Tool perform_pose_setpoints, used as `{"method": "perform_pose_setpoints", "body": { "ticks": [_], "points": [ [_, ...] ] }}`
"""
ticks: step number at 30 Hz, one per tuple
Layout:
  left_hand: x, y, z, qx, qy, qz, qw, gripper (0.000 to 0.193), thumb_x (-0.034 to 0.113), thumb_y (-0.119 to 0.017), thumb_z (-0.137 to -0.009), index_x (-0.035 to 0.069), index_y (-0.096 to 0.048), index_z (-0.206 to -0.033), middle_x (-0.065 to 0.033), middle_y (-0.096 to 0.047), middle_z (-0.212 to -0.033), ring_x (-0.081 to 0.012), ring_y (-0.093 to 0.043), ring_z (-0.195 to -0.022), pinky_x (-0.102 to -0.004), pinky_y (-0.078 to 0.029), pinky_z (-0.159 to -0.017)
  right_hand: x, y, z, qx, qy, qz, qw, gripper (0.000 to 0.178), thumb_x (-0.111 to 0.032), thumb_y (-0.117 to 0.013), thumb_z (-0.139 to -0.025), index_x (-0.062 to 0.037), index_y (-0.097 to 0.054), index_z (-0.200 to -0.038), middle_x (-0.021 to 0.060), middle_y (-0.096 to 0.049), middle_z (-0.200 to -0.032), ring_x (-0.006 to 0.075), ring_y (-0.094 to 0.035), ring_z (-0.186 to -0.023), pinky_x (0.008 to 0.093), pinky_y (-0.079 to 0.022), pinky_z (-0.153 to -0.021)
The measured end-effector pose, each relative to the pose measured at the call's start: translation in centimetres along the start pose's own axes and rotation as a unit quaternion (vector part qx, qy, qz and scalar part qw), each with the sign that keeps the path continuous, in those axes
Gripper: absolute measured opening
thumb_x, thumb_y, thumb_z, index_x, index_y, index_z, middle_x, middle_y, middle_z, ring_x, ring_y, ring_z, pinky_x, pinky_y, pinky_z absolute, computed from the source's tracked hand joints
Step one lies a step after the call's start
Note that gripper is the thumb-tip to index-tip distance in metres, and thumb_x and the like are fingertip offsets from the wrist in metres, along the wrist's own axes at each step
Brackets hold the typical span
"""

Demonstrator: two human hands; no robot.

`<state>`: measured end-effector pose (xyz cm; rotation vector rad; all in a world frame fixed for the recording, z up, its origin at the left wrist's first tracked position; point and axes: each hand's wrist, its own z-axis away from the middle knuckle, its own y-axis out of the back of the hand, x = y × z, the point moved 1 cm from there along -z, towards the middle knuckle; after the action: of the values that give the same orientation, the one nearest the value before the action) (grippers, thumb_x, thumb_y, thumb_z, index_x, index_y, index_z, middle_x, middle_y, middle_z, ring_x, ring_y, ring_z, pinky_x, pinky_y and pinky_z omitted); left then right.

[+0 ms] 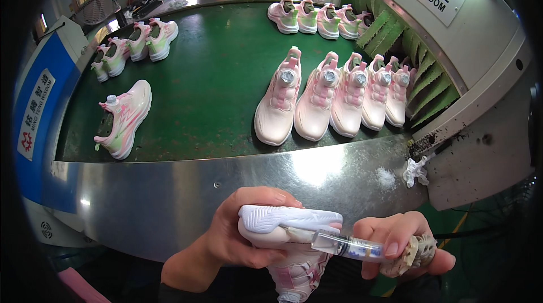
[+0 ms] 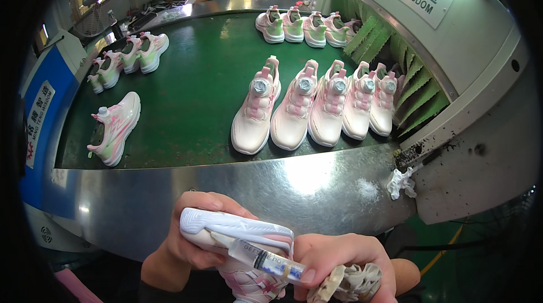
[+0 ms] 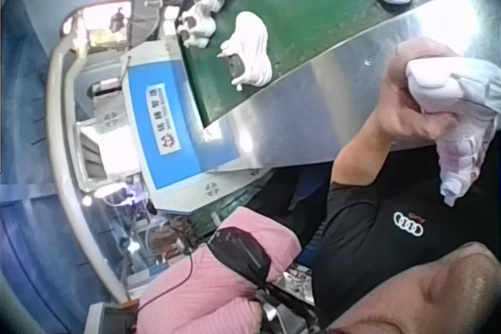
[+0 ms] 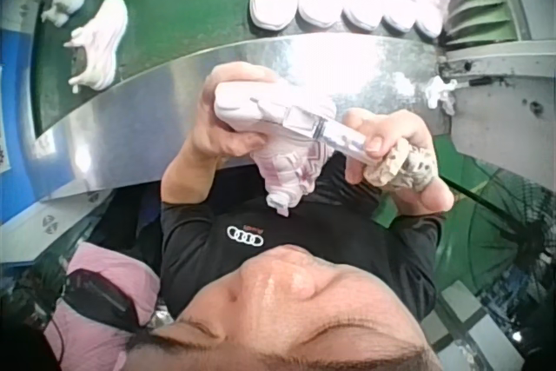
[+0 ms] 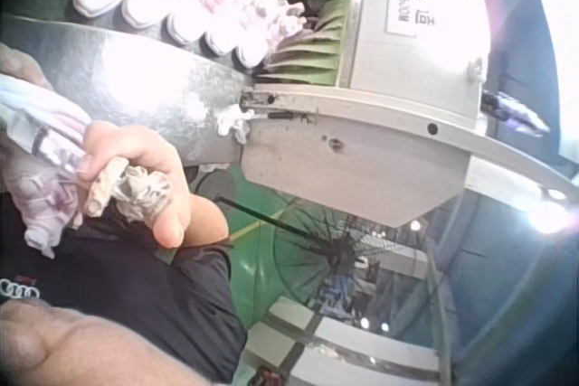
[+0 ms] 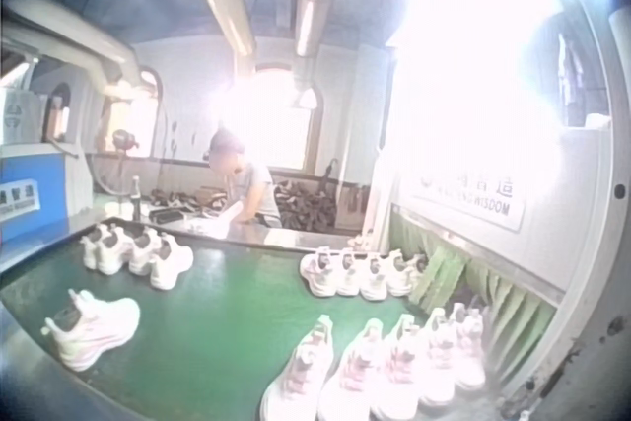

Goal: The person takes shoes from a conveyor belt, applies liquid along the edges of the soles using a syringe, and places the shoes back onto the conveyor belt.

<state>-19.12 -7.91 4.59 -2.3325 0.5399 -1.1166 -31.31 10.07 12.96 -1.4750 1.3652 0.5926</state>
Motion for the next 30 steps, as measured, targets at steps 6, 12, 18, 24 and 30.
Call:
{"method": "perform_pose_setpoints", "body": {
  "ticks": [6,12,18,24,30],
  "points": [
    [0.8,0.6,1.2,0.035,0.044,-0.011,0.998,0.065,-0.006,-0.073,-0.069,0.0,-0.043,-0.126,-0.0229,-0.054,-0.12,-0.0373,-0.056,-0.114,-0.0494,-0.047,-0.097,0.1,0.5,-1.0,-0.052,-0.025,-0.015,0.998,0.06,-0.057,-0.063,-0.082,-0.0015,-0.061,-0.105,0.0182,-0.067,-0.081,0.0228,-0.055,-0.07,0.0318,-0.036,-0.06],
    [0.7,0.7,0.9,0.058,0.023,-0.051,0.997,0.063,-0.004,-0.074,-0.068,0.0,-0.043,-0.124,-0.0221,-0.056,-0.118,-0.037,-0.058,-0.111,-0.0492,-0.049,-0.095,0.3,1.1,-0.3,-0.05,-0.035,-0.01,0.998,0.061,-0.058,-0.065,-0.08,-0.0027,-0.061,-0.106,0.0197,-0.068,-0.084,0.0217,-0.052,-0.074,0.0307,-0.036,-0.062],
    [0.8,0.9,0.6,0.114,0.02,-0.125,0.985,0.071,0.012,-0.078,-0.069,0.005,-0.037,-0.126,-0.0271,-0.058,-0.107,-0.0351,-0.063,-0.096,-0.0432,-0.054,-0.082,0.5,1.9,1.5,-0.003,-0.061,-0.02,0.998,0.06,-0.057,-0.067,-0.079,-0.0049,-0.062,-0.108,0.0208,-0.068,-0.089,0.0209,-0.051,-0.079,0.03,-0.038,-0.067],
    [0.8,2.5,1.3,0.198,0.046,-0.166,0.965,0.069,0.018,-0.081,-0.063,-0.001,-0.044,-0.117,-0.0193,-0.059,-0.107,-0.0256,-0.061,-0.096,-0.0362,-0.052,-0.082,2.1,3.3,3.6,0.022,-0.044,-0.064,0.997,0.06,-0.051,-0.071,-0.079,-0.0009,-0.061,-0.111,0.0212,-0.066,-0.095,0.0222,-0.056,-0.085,0.0295,-0.04,-0.069],
    [0.7,2.2,0.5,0.262,0.072,-0.116,0.955,0.068,0.02,-0.078,-0.066,-0.004,-0.043,-0.119,-0.021,-0.059,-0.107,-0.0322,-0.062,-0.098,-0.0436,-0.053,-0.085,4.2,5.0,5.4,0.032,-0.079,-0.103,0.991,0.065,-0.048,-0.076,-0.075,0.0026,-0.06,-0.112,0.0212,-0.062,-0.092,0.0254,-0.058,-0.088,0.0296,-0.044,-0.072]
  ]
}}
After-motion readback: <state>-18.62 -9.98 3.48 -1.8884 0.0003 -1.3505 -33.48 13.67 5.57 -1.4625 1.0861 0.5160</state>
